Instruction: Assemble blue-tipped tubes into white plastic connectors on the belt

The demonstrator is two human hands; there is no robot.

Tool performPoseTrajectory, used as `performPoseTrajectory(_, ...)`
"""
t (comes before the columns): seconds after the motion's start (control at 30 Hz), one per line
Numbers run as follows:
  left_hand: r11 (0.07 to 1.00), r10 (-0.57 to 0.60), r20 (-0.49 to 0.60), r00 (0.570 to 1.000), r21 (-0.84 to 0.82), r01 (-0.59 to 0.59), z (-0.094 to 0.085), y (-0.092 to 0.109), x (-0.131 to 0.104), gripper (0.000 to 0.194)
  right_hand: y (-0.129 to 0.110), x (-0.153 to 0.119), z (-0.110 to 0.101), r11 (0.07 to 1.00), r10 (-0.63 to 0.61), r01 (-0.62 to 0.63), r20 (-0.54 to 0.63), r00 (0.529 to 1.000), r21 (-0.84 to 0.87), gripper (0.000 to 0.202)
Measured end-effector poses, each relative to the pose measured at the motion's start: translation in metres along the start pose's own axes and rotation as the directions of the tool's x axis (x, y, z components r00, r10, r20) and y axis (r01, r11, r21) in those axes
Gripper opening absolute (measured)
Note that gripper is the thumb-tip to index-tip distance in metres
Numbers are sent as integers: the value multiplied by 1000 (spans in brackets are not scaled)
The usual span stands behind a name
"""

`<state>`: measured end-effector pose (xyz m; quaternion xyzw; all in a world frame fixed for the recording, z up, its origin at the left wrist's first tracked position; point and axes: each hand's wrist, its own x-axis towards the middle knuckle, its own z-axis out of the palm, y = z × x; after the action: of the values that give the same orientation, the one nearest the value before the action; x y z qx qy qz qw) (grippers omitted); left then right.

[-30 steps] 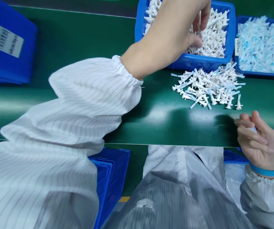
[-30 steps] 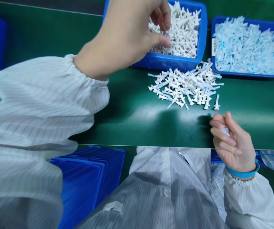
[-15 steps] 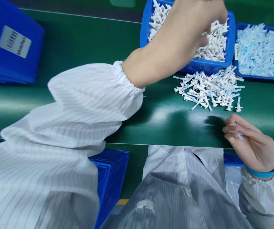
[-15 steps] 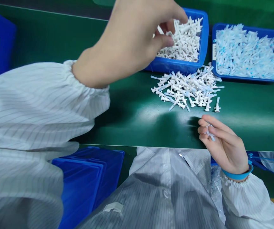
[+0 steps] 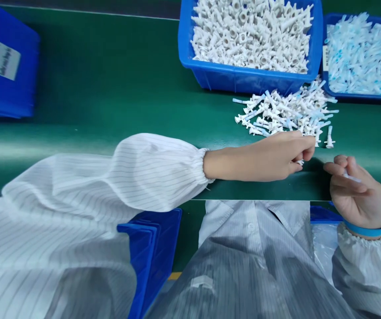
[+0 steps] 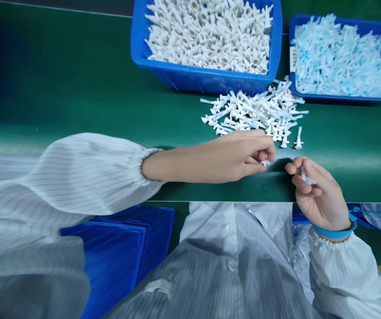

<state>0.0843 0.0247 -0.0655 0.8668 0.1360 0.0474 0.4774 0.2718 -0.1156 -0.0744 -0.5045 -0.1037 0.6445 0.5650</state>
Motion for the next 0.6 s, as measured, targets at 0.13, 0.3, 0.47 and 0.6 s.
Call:
performPoseTrajectory(0.13, 999, 35, -48, 998, -40, -37, 11, -9, -1, 12, 0, -5, -1, 998, 29, -32, 54, 998, 46, 27)
performPoseTrajectory(0.3, 990, 123, -81, 989, -56, -127, 18, -13, -1, 10, -1, -8, 7, 992, 101, -109, 99, 990, 71, 41)
performPoseTrajectory(0.47, 958, 284, -18, 959, 49, -283, 27, -19, -1, 18, -3, -5, 15, 1000, 23, -23, 1, 1000, 8, 32)
performPoseTrajectory(0.6, 938, 334, -27, 942, 106, -330, 32, -23, -2, 20, -3, -4, 14, 995, -11, 21, -92, 996, 103, 12)
